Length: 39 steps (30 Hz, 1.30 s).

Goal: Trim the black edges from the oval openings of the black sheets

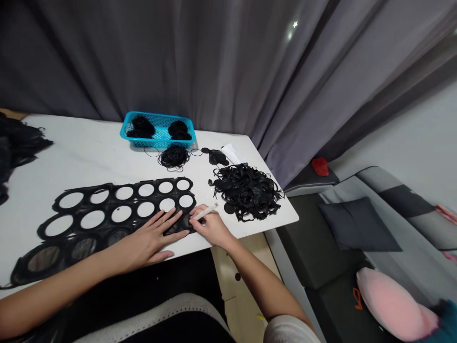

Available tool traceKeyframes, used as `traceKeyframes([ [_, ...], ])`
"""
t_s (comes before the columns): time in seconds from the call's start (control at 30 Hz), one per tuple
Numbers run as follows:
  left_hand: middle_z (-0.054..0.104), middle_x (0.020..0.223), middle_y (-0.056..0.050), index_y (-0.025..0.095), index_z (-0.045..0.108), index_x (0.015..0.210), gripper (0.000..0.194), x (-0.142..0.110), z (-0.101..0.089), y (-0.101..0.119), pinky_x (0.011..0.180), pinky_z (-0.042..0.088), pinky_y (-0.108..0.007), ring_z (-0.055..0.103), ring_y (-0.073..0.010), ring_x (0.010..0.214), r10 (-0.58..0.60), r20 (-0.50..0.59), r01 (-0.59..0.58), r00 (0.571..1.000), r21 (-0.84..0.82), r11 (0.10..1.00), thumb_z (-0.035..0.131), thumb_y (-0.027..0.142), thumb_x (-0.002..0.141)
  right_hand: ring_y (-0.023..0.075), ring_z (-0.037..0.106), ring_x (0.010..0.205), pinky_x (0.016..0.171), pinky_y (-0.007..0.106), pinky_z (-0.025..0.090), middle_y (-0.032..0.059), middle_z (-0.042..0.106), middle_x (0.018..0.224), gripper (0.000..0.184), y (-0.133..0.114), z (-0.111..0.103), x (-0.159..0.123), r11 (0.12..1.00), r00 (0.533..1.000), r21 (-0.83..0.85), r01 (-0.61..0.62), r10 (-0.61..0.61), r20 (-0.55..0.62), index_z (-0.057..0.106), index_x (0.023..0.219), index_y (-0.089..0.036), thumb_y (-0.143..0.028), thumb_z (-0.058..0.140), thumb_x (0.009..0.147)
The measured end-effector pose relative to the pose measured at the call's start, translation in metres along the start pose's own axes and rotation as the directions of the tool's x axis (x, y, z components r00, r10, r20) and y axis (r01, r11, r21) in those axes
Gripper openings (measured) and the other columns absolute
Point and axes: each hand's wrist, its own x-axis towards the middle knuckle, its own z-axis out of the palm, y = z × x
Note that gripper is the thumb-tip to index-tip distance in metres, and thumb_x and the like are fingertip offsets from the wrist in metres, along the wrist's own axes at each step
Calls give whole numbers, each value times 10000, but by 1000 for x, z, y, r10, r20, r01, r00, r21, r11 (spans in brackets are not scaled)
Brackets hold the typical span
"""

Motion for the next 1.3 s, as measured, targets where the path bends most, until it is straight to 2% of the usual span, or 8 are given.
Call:
traceKeyframes([
  [0.33, 162, 1692, -83, 393, 378, 1546, 592, 0, -1, 0, 1218, 211, -565, 230, -373, 1530, -7, 3, 7, 1000, 4, 1000, 559, 487, 991, 165, 630, 941, 858, 293, 482, 50, 648, 1066, 106, 0, -2, 2, 998, 996, -51, 33, -29, 87, 613, 840, -195, -228, 596, 939],
  [0.53, 171, 1692, -80, 394, 362, 1553, 598, 0, -1, 2, 1213, 227, -557, 239, -370, 1528, 2, 1, -2, 1000, 23, 1000, 556, 471, 993, 233, 577, 1010, 907, 364, 474, 101, 661, 1046, 131, 5, 5, -3, 902, 965, -351, 250, -201, 172, 606, 933, -198, -185, 492, 995],
  [0.63, 134, 1697, -81, 393, 358, 1555, 586, 1, -2, 3, 1220, 210, -553, 226, -370, 1531, -2, -7, 2, 1000, 27, 1000, 540, 474, 1004, 246, 554, 891, 842, 382, 464, 100, 647, 906, 230, 13, -10, 6, 848, 986, -526, 65, -135, -96, 595, 892, -194, -151, 400, 1008],
  [0.7, 117, 1699, -79, 400, 364, 1550, 581, 0, -4, 5, 1217, 216, -554, 214, -377, 1533, 2, -8, -2, 1000, 28, 1000, 533, 507, 1004, 244, 559, 890, 844, 379, 459, 98, 646, 911, 252, 13, -20, 15, 858, 947, -507, -80, -93, -307, 596, 897, -190, -166, 376, 1020],
  [0.73, 122, 1699, -78, 404, 366, 1549, 586, -2, -6, 5, 1215, 222, -553, 213, -378, 1533, 10, -9, -9, 1000, 26, 1000, 533, 527, 1001, 238, 572, 903, 853, 371, 462, 95, 654, 934, 245, 10, -22, 20, 882, 938, -462, -87, -85, -338, 602, 914, -190, -182, 384, 1025],
  [0.87, 225, 1674, -100, 360, 325, 1575, 658, -23, -12, 5, 1231, 212, -522, 269, -343, 1521, 3, -50, -1, 999, 35, 999, 527, 579, 989, 190, 640, 915, 848, 311, 485, 46, 694, 967, 195, -10, -3, 25, 980, 996, -183, 85, -90, -22, 637, 966, -207, -220, 450, 1021],
  [0.97, 274, 1654, -117, 325, 321, 1582, 670, -44, -12, 3, 1236, 218, -503, 289, -328, 1516, -36, -64, 40, 997, 73, 997, 523, 573, 993, 175, 646, 923, 858, 299, 485, 32, 699, 979, 163, -21, 19, 20, 990, 980, -70, 123, -109, 168, 638, 968, -209, -235, 484, 1015],
  [1.3, 196, 1678, -66, 383, 363, 1555, 620, -54, -9, 3, 1233, 240, -491, 267, -330, 1522, -67, -54, 68, 996, 18, 998, 545, 556, 988, 182, 624, 965, 892, 312, 480, 43, 647, 1030, 76, -17, 32, 18, 991, 965, -22, 133, -125, 230, 596, 881, -207, -221, 588, 956],
])
